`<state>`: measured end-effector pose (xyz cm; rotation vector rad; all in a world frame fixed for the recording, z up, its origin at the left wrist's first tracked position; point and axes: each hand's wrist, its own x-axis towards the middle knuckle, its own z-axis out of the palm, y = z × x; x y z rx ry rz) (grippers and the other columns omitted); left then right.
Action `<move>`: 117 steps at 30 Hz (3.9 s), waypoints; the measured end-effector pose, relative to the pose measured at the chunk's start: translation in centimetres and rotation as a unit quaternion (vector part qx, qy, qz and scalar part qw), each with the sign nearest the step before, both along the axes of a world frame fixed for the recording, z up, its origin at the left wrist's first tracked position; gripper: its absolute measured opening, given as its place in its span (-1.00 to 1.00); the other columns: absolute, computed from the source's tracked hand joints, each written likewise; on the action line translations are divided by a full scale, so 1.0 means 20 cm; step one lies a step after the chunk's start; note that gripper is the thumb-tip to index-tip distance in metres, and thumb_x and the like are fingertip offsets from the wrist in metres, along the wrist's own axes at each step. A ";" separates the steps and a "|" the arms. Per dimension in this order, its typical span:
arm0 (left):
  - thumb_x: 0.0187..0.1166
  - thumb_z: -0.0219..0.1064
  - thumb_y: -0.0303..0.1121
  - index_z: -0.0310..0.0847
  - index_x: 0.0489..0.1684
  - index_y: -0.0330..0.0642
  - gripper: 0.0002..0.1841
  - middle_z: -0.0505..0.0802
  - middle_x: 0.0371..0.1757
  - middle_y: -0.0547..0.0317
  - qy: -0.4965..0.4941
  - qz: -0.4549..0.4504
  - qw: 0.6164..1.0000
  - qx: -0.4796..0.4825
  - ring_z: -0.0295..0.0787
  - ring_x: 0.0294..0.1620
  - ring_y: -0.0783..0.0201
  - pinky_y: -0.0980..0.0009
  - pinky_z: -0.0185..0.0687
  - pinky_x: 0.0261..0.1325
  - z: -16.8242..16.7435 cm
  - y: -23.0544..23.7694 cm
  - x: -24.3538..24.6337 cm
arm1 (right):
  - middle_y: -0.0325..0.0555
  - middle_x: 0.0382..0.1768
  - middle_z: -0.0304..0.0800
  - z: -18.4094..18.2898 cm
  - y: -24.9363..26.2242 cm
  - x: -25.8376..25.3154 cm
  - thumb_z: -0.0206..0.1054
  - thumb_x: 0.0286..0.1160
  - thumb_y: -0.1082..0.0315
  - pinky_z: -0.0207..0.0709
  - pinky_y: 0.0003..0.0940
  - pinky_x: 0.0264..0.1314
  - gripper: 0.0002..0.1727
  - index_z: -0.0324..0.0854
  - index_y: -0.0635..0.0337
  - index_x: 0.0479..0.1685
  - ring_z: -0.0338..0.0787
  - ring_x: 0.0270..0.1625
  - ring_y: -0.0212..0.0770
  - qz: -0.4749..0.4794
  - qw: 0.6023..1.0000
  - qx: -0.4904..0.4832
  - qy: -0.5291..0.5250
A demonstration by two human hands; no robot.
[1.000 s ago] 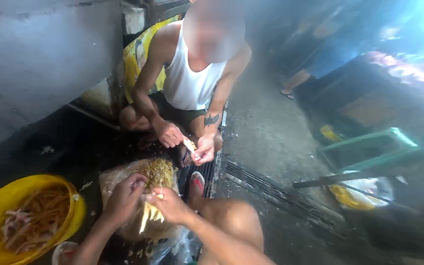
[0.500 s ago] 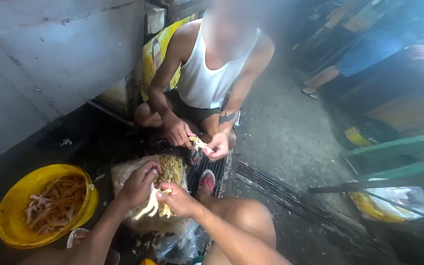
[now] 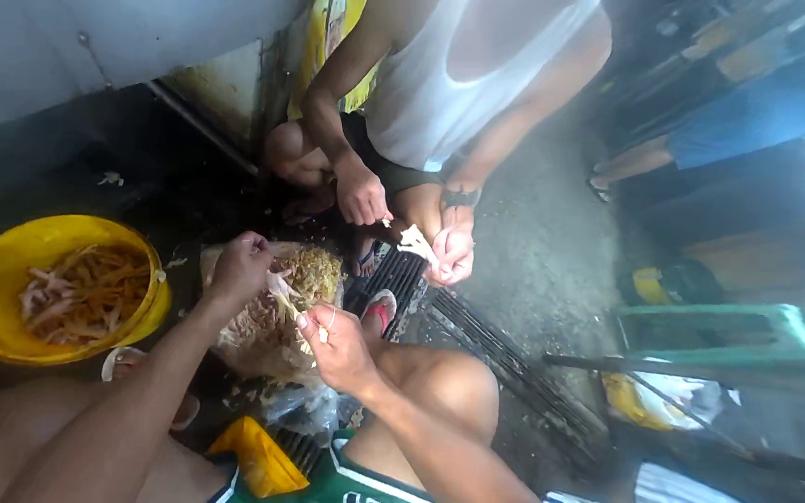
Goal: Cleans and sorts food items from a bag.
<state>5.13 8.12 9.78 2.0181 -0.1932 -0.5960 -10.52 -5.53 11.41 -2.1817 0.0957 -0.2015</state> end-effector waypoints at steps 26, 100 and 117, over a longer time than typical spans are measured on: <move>0.56 0.27 -0.43 0.59 0.16 -0.23 -0.74 0.77 -0.14 -0.05 0.018 0.073 0.995 -0.071 0.73 -0.24 0.10 0.04 0.68 -0.20 -0.01 0.02 0.08 | -0.32 -0.43 0.62 0.00 -0.05 0.02 0.14 0.77 0.16 0.56 -0.42 -0.29 -0.66 0.68 0.06 -0.38 0.61 -0.38 -0.45 0.064 0.997 -0.024 0.024; 0.57 0.45 0.02 0.66 -0.19 -0.03 -0.69 0.72 -0.46 0.33 0.159 -0.250 0.841 -0.452 0.63 -0.51 0.47 0.54 0.58 -0.43 0.10 0.11 0.06 | -0.33 -0.38 0.79 -0.02 -0.07 0.00 0.18 0.74 0.19 0.66 -0.52 -0.22 -0.69 0.81 0.13 -0.13 0.72 -0.34 -0.48 0.059 0.942 0.324 0.066; 0.71 0.33 -0.16 0.72 -0.14 -0.19 -0.75 0.78 -0.34 -0.01 -0.106 -0.169 0.961 0.194 0.72 -0.35 0.06 -0.07 0.67 -0.23 0.31 0.55 0.18 | -0.21 -0.49 0.73 0.10 -0.23 0.00 0.08 0.78 0.27 0.61 -0.34 -0.60 -0.66 0.82 0.12 0.02 0.63 -0.60 -0.33 -0.057 0.965 0.252 0.039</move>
